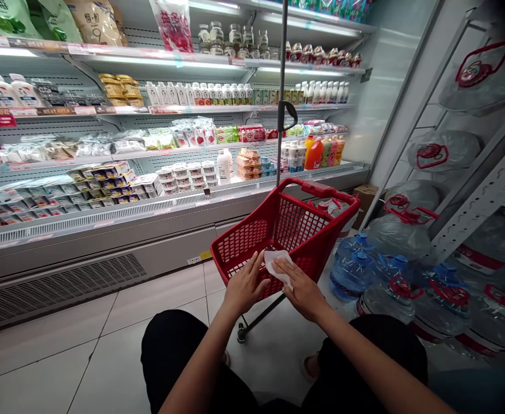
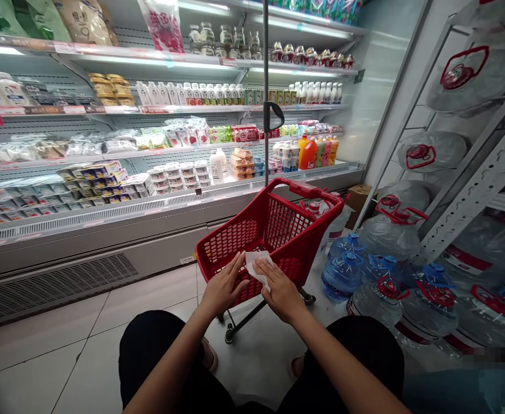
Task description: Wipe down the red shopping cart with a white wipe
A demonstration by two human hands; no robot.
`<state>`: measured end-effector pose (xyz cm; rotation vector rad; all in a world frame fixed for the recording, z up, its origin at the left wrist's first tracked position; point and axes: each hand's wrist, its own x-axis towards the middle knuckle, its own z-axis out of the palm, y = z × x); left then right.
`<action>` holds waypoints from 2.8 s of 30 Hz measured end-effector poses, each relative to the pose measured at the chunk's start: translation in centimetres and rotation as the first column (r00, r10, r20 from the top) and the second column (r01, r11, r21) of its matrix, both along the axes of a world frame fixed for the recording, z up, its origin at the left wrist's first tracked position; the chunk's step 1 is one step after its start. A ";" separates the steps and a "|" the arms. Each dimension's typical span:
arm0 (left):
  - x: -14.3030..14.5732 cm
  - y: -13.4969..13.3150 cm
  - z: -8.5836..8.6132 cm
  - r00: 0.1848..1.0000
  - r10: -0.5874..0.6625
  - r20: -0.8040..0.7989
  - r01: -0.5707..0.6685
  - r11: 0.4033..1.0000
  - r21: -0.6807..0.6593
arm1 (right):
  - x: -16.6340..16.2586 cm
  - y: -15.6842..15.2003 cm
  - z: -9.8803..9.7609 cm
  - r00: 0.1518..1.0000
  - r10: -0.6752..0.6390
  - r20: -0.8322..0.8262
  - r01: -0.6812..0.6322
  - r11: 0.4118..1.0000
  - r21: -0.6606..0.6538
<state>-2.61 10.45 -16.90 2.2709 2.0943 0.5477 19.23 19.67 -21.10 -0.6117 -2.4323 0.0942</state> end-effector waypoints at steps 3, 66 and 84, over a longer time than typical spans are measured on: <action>0.1 -0.1 0.2 1.000 0.025 0.000 -0.025 0.999 -0.031 | 1.9 1.9 -0.2 0.999 -0.012 0.030 0.011 0.999 0.030; 3.3 2.5 -1.7 0.952 -0.254 -0.169 0.281 0.946 0.163 | -0.7 0.0 -2.3 1.000 0.021 -0.001 -0.021 0.996 -0.092; -1.6 2.0 -3.1 0.985 -0.012 -0.175 0.038 0.988 0.148 | 1.8 1.0 -2.1 0.999 -0.016 0.049 0.020 0.997 -0.078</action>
